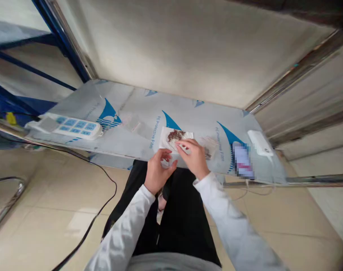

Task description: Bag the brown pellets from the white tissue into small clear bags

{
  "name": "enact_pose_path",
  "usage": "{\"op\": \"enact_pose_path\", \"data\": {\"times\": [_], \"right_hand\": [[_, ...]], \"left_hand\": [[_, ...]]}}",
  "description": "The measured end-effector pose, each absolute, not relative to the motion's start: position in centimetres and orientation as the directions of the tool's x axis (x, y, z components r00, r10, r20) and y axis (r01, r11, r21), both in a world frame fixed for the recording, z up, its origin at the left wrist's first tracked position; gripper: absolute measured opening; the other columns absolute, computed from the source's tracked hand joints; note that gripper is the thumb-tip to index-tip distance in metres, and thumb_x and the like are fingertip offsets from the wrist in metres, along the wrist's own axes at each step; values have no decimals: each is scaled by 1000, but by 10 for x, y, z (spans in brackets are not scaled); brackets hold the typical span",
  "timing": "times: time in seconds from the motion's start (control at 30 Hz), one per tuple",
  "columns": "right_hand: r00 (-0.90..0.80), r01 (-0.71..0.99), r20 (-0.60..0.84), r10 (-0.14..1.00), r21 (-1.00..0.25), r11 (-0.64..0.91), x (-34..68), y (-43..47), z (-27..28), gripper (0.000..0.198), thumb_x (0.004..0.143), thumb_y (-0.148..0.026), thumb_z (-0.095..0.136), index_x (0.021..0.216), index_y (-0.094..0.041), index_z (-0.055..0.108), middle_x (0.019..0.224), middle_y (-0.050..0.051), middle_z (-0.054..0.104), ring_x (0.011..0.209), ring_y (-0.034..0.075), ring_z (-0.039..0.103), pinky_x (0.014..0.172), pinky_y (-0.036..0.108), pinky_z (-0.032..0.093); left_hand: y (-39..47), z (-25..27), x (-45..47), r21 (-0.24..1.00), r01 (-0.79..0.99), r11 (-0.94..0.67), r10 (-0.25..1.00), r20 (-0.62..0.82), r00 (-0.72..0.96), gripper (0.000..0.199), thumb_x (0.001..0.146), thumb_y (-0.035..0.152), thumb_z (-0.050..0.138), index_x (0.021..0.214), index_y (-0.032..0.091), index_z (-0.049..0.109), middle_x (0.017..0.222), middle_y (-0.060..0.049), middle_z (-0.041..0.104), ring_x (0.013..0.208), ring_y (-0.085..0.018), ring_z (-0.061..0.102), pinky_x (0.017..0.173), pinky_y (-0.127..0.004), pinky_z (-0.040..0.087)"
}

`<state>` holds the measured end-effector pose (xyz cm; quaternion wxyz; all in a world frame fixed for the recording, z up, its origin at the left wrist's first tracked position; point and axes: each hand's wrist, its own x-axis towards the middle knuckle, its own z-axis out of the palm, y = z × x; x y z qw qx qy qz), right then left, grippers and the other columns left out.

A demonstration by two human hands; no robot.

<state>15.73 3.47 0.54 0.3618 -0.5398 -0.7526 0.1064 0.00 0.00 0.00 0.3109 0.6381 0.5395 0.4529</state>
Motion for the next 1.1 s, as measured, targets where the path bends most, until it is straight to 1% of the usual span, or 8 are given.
{"op": "enact_pose_path", "data": {"times": [0.17, 0.37, 0.57, 0.73, 0.87, 0.93, 1.0, 1.1], "right_hand": [[-190, 863, 222, 956, -427, 270, 182, 106, -32, 25, 74, -4, 59, 94, -16, 68, 97, 8, 65, 94, 21, 60, 90, 34, 45], [-258, 877, 168, 951, -372, 304, 183, 116, -46, 18, 81, -9, 56, 88, -17, 70, 93, 9, 67, 94, 21, 59, 90, 33, 44], [-210, 897, 143, 967, -365, 249, 184, 114, -45, 19, 81, -8, 56, 89, -17, 71, 92, 10, 69, 87, 20, 61, 84, 31, 46], [-152, 888, 162, 975, -412, 207, 178, 103, -25, 17, 81, -8, 57, 84, -17, 70, 88, 7, 71, 82, 18, 65, 80, 30, 49], [-93, 657, 301, 949, -698, 285, 155, 60, 23, 14, 86, -24, 58, 93, -18, 68, 92, 5, 72, 79, 15, 67, 77, 28, 53], [-169, 522, 287, 943, -786, 333, 142, 35, 48, 12, 84, -26, 62, 93, -19, 68, 90, 3, 72, 77, 15, 68, 74, 26, 54], [-322, 504, 227, 919, -780, 370, 131, 16, 67, 8, 83, -21, 64, 89, -21, 69, 85, 0, 72, 73, 13, 67, 70, 24, 53], [-448, 609, 181, 875, -655, 447, 123, 2, 83, 8, 83, -17, 64, 87, -20, 70, 83, 1, 71, 72, 13, 65, 71, 26, 49]], "left_hand": [[0, -3, -6, 887, 419, -194, 978, 206, 17, 28, 72, 27, 68, 96, 20, 55, 74, 2, 64, 69, -12, 61, 70, -23, 47], [3, -5, -10, 894, 421, -151, 986, 169, -5, 27, 72, 27, 68, 95, 19, 56, 75, 1, 65, 66, -11, 61, 68, -23, 48], [5, -8, -12, 895, 421, -147, 986, 166, -9, 27, 72, 26, 68, 95, 19, 57, 75, 1, 65, 67, -11, 62, 68, -23, 48], [6, -7, -14, 899, 410, -151, 986, 169, -8, 28, 72, 28, 69, 96, 19, 56, 75, 1, 65, 67, -12, 62, 68, -23, 48], [6, -1, -15, 896, 400, -192, 980, 200, 20, 30, 70, 28, 70, 95, 19, 56, 74, 1, 65, 67, -12, 62, 68, -23, 48], [5, 4, -13, 891, 389, -232, 972, 232, 49, 30, 69, 26, 70, 95, 19, 55, 76, 1, 65, 70, -13, 63, 68, -23, 48], [3, 11, -11, 884, 379, -274, 962, 261, 85, 28, 69, 23, 68, 93, 19, 55, 80, 0, 66, 73, -14, 63, 68, -23, 47], [1, 21, -9, 878, 366, -307, 952, 281, 124, 24, 69, 17, 64, 92, 19, 55, 82, 0, 66, 74, -15, 63, 69, -23, 47]]}}
